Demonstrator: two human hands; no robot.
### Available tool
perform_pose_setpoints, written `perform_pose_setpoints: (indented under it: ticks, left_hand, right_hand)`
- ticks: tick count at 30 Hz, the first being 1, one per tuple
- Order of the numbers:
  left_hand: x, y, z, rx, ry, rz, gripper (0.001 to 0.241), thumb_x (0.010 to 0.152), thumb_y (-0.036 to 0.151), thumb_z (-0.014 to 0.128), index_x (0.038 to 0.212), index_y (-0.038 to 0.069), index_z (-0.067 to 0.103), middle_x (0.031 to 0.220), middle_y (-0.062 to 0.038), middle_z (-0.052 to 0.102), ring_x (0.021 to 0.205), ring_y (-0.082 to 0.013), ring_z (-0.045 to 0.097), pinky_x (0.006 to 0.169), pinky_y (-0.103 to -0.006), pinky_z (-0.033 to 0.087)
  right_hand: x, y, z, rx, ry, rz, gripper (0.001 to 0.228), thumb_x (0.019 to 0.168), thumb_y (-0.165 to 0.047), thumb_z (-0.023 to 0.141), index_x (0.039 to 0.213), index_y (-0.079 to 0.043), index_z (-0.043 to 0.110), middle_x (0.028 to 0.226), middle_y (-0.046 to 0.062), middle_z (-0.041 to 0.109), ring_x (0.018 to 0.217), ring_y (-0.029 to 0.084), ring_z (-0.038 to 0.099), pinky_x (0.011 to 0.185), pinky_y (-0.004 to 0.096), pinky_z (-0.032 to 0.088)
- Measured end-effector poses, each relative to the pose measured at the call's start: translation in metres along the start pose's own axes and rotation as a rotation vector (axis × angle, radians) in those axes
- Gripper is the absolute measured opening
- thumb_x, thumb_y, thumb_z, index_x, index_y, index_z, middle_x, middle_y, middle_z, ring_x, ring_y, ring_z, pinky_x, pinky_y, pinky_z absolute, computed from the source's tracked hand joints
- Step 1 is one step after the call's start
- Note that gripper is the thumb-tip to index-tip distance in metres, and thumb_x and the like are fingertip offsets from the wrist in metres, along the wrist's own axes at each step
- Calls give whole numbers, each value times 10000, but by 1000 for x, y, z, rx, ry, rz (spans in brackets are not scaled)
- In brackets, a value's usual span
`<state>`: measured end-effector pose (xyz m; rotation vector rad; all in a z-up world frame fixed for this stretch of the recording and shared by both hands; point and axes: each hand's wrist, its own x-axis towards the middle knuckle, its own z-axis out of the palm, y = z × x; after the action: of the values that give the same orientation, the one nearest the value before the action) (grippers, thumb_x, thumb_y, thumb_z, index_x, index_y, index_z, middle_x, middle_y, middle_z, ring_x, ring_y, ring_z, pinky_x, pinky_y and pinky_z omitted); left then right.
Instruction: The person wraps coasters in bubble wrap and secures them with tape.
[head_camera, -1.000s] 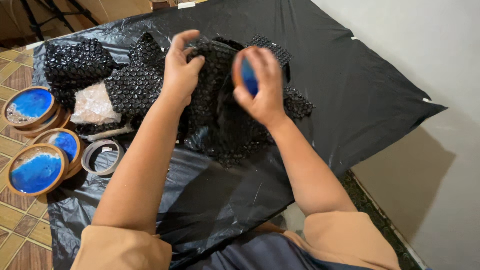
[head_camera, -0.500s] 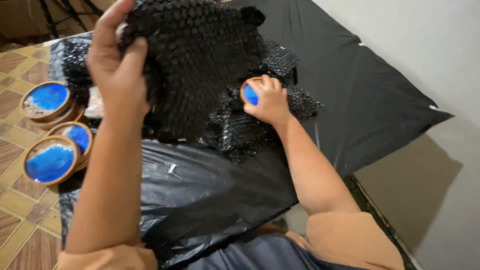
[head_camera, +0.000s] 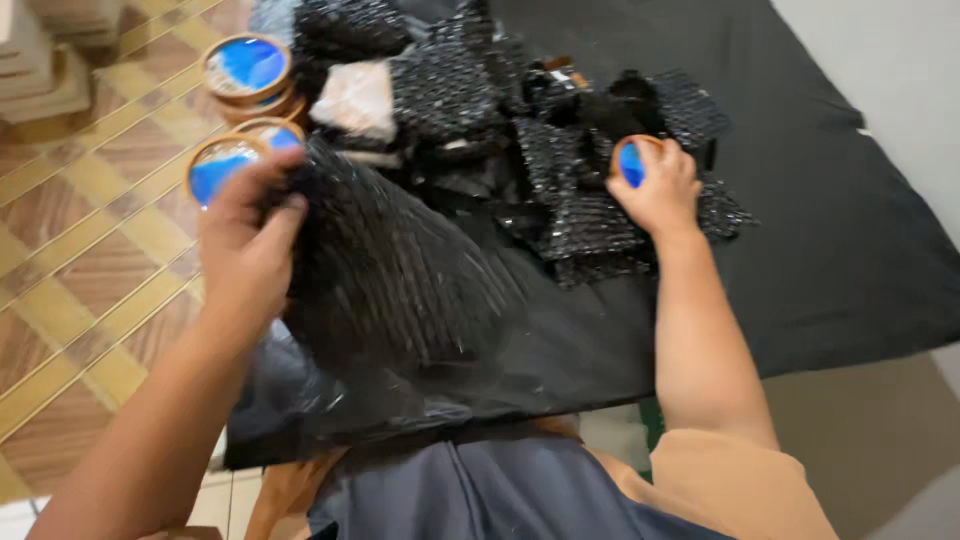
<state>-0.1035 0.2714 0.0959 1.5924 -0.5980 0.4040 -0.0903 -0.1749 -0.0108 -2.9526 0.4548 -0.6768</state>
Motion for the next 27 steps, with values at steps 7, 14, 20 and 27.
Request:
perform_pose_setpoints:
  ticks: [7,14,20,27]
  left_hand:
    - [-57,48,14,410,-393,688,350,791,1,434,1087,97,594,855,-89,624,718,-251,591,634,-370,460]
    - [-72,-4,22,795,-1014,474,219,658,242,579,855,150,605,842,-89,602,881,-280,554,884,-444,330]
    - [-49,-27,25,690,-1056,-23,429,780,438,396,716,80,623,669,-137,619,688,-346,607,642,-455,438]
    - [-62,-68,58,1175,-581,368,562,580,463,675,958,60,573,770,-97,515,737,-280,506,554,-360,379]
  right_hand:
    - [-2,0,-3,25,-93,10,563,739,-479,539,1242,-258,412,1166,101,342,1088,364,349,753,579,412]
    - [-4,-17,-20,27,-199,104,627,751,-519,506,1302,-275,332,1255,90,274,1165,348,258,834,578,355]
    - [-4,-17,-17,30,-204,126,650,736,-517,525,1310,-279,335,1269,81,279,1175,337,254,855,561,343]
    - [8,20,11,380,374,-114,590,782,-305,701,1255,-64,444,1099,252,462,1024,431,451,814,507,404]
